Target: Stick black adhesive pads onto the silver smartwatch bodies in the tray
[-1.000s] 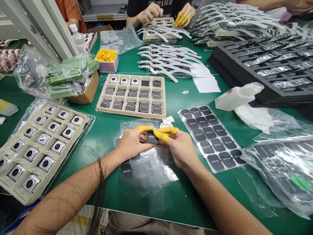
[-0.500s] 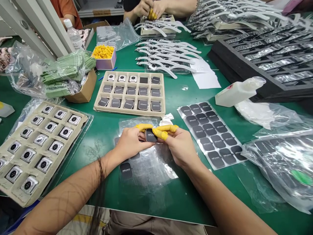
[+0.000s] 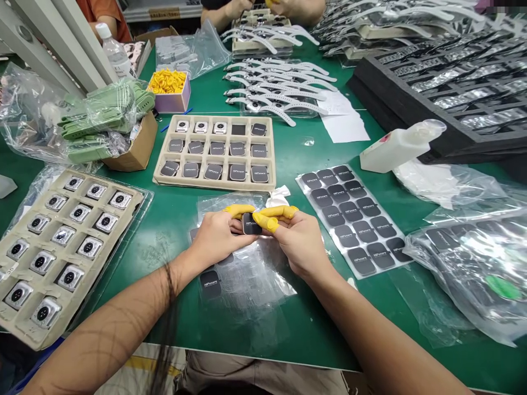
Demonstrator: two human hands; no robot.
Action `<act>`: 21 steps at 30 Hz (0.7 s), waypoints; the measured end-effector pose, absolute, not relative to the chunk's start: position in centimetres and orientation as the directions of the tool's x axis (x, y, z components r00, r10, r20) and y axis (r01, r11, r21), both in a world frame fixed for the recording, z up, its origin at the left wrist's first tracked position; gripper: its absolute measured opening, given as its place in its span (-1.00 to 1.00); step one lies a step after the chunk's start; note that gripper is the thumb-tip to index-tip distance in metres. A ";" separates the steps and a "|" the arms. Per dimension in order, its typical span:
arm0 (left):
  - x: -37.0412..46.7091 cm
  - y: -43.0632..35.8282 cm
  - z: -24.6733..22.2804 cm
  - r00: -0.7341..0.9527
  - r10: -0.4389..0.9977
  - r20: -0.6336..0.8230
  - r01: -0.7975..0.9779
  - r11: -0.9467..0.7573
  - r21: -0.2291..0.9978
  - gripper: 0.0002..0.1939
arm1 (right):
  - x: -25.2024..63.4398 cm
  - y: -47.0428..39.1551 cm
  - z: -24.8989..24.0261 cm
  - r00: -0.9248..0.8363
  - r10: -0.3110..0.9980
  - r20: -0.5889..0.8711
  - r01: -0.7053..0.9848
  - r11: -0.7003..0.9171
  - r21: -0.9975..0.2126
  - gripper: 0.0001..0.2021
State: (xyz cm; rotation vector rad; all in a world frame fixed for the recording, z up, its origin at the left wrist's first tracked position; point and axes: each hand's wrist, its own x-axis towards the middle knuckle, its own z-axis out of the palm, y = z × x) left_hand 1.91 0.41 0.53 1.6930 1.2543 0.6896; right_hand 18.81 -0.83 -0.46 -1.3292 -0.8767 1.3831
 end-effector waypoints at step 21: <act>1.5 1.1 -0.2 0.258 0.943 -0.210 0.006 0.215 0.977 -0.41 | 21.7 -0.6 -1.1 -0.480 0.799 0.363 0.760 0.585 -0.283 -0.50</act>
